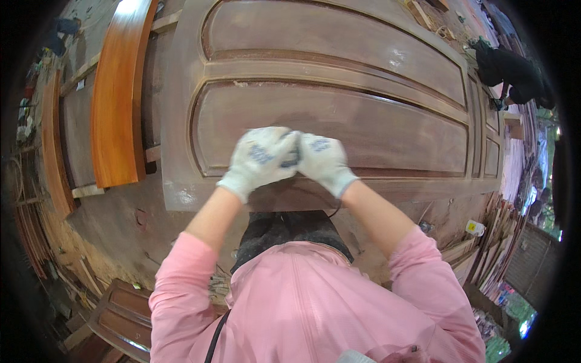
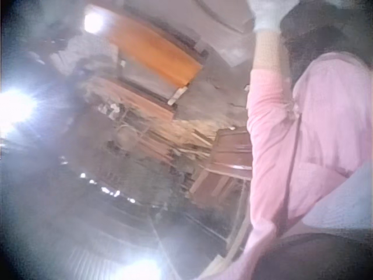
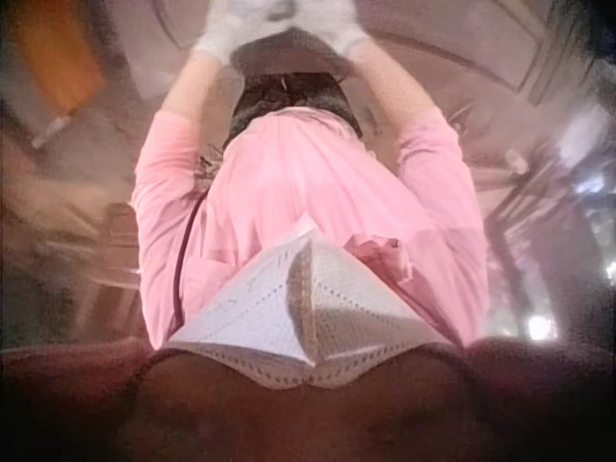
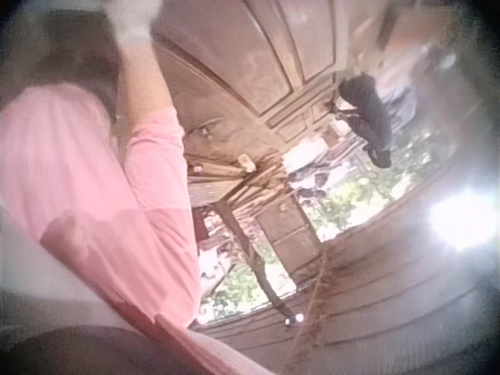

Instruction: The person applies a dark paste to a wooden door panel using a putty knife, then sands the surface with an electric sander. The person moves around the door to reach different areas and continues sanding until the end of the clip.

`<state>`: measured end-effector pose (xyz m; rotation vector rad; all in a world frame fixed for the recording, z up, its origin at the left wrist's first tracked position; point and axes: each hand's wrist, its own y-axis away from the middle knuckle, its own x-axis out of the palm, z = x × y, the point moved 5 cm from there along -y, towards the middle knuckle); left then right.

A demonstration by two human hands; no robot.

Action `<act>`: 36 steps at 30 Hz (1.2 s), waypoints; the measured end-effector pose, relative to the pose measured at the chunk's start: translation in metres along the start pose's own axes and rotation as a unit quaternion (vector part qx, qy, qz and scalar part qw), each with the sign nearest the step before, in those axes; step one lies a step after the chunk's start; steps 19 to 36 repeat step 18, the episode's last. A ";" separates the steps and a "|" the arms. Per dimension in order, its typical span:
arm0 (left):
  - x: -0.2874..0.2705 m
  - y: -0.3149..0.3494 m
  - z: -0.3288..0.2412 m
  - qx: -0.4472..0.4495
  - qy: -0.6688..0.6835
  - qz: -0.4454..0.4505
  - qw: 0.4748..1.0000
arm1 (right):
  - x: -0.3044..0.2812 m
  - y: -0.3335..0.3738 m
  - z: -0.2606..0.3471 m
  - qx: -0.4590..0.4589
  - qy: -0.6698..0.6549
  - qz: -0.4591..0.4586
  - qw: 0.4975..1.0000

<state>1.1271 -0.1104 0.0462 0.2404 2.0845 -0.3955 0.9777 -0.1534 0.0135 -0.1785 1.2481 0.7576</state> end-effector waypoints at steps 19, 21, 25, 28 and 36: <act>-0.002 -0.130 0.070 -0.027 -0.089 0.045 0.995 | -0.063 -0.128 -0.055 -0.011 0.025 0.040 0.999; -0.002 -0.130 0.070 -0.027 -0.089 0.045 0.995 | -0.063 -0.128 -0.055 -0.011 0.025 0.040 0.999; -0.002 -0.130 0.070 -0.027 -0.089 0.045 0.995 | -0.063 -0.128 -0.055 -0.011 0.025 0.040 0.999; -0.002 -0.130 0.070 -0.027 -0.089 0.045 0.995 | -0.063 -0.128 -0.055 -0.011 0.025 0.040 0.999; -0.002 -0.130 0.070 -0.027 -0.089 0.045 0.995 | -0.063 -0.128 -0.055 -0.011 0.025 0.040 0.999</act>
